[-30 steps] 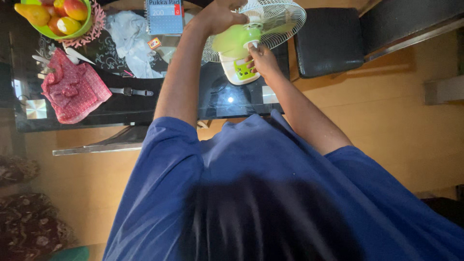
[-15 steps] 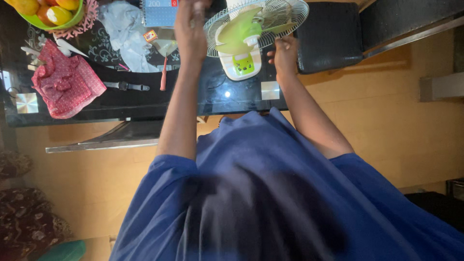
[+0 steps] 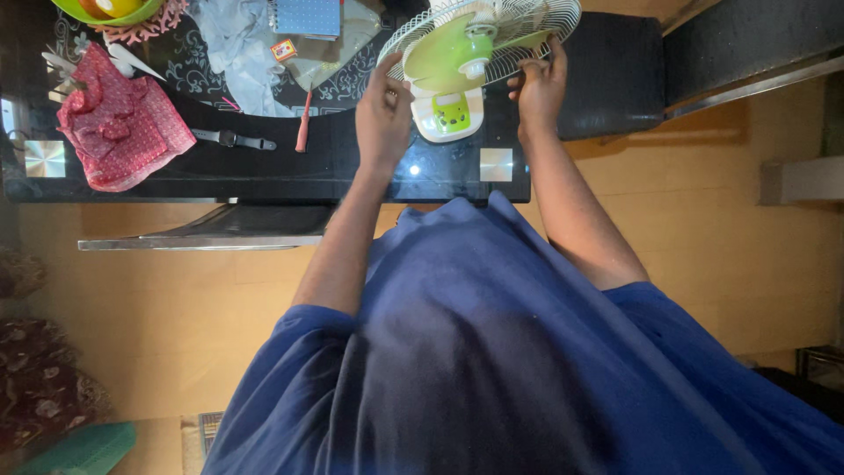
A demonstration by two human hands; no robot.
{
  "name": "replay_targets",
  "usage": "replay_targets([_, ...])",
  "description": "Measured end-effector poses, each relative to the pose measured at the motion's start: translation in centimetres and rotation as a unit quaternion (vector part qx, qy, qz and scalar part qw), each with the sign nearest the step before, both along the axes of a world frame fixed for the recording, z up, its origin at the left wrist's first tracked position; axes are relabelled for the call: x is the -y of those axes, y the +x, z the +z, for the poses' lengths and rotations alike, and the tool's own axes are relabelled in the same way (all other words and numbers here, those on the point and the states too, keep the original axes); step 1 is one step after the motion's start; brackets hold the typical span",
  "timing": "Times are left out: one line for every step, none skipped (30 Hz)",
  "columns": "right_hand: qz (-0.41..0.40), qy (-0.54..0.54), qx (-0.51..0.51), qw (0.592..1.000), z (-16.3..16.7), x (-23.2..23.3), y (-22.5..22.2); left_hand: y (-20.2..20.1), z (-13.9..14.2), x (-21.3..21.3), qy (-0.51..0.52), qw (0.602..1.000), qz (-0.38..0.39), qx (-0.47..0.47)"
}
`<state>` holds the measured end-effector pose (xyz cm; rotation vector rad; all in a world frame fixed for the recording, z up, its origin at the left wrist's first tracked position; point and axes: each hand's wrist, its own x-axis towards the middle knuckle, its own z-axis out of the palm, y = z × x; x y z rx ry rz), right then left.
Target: The person sits at a glass table and uses a screwdriver to unscrew the front grille of a small table fan. They remove the grille ring, handle the fan blade and base, then reattach the grille and tighten it back onto the fan.
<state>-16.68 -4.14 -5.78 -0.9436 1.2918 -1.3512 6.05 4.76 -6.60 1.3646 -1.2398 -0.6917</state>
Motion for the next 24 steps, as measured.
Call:
replay_targets([0.01,-0.019,-0.003,1.0,0.0,0.0,0.0,-0.3,0.0,-0.2,0.008,1.0,0.001,0.0])
replay_targets([0.02,-0.038,-0.006,0.999,0.1,-0.1,0.1,-0.5,0.0,-0.3,0.017,1.0,0.002,0.001])
replay_targets([0.029,-0.058,-0.008,0.998,0.1,-0.2,0.1,-0.7,-0.1,-0.4,0.025,1.0,0.002,0.002])
replay_targets([0.036,-0.066,-0.022,0.997,0.1,-0.3,0.2,-0.7,-0.2,-0.3,0.013,1.0,0.004,-0.002])
replay_targets([0.042,-0.073,-0.035,0.996,0.2,-0.4,0.4,-0.7,-0.4,-0.4,0.002,1.0,0.005,-0.007])
replay_targets([0.048,-0.08,-0.048,0.994,0.2,-0.5,0.5,-0.8,-0.6,-0.4,-0.009,1.0,0.006,-0.011])
replay_targets([0.062,-0.112,-0.063,0.99,0.2,-0.6,0.7,-0.7,-0.8,-0.4,-0.008,1.0,0.006,-0.014])
replay_targets([0.076,-0.144,-0.077,0.984,0.2,-0.7,0.8,-0.6,-1.1,-0.5,-0.006,1.0,0.006,-0.017])
replay_targets([0.091,-0.176,-0.091,0.976,0.2,-0.8,1.0,-0.6,-1.3,-0.5,-0.005,1.0,0.007,-0.02])
replay_targets([0.103,-0.193,-0.101,0.97,0.2,-1.0,1.1,-0.6,-1.5,-0.5,0.0,1.0,0.007,-0.029])
replay_targets([0.116,-0.211,-0.112,0.964,0.1,-1.2,1.1,-0.6,-1.6,-0.5,0.004,0.999,0.007,-0.038])
replay_targets([0.13,-0.228,-0.122,0.957,0.1,-1.4,1.1,-0.6,-1.7,-0.5,0.008,0.999,0.009,-0.047])
replay_targets([0.138,-0.227,-0.148,0.952,0.1,-1.6,1.1,-0.6,-1.8,-0.6,0.007,0.999,0.009,-0.048])
replay_targets([0.148,-0.226,-0.174,0.947,0.0,-1.9,1.1,-0.6,-1.9,-0.6,0.005,0.999,0.011,-0.048])
replay_targets([0.157,-0.225,-0.2,0.941,-0.1,-2.1,1.1,-0.6,-2.0,-0.7,0.004,0.999,0.012,-0.049])
replay_targets([0.16,-0.233,-0.205,0.937,-0.1,-2.1,1.2,-0.6,-2.0,-0.8,0.009,0.999,0.013,-0.05])
replay_targets([0.164,-0.241,-0.21,0.933,-0.2,-2.2,1.1,-0.7,-2.0,-0.9,0.013,0.999,0.014,-0.051])
replay_targets([0.167,-0.249,-0.216,0.929,-0.2,-2.1,1.1,-0.7,-2.0,-0.9,0.018,0.998,0.014,-0.051])
replay_targets([0.168,-0.242,-0.201,0.934,-0.3,-2.0,1.1,-0.7,-2.0,-1.0,0.016,0.998,0.01,-0.052])
replay_targets([0.168,-0.235,-0.187,0.939,-0.3,-1.8,1.0,-0.6,-1.9,-1.0,0.014,0.999,0.007,-0.052])
replay_targets([0.169,-0.228,-0.172,0.943,-0.3,-1.6,0.8,-0.6,-1.8,-1.0,0.012,0.999,0.003,-0.052])
replay_targets([0.158,-0.21,-0.161,0.951,-0.3,-1.4,0.6,-0.7,-1.7,-1.1,0.015,0.999,0.0,-0.046])
replay_targets([0.147,-0.192,-0.149,0.959,-0.3,-1.3,0.4,-0.8,-1.5,-1.1,0.017,0.999,-0.003,-0.041])
replay_targets([0.136,-0.174,-0.136,0.966,-0.3,-1.2,0.2,-1.0,-1.2,-1.1,0.019,0.999,-0.006,-0.035])
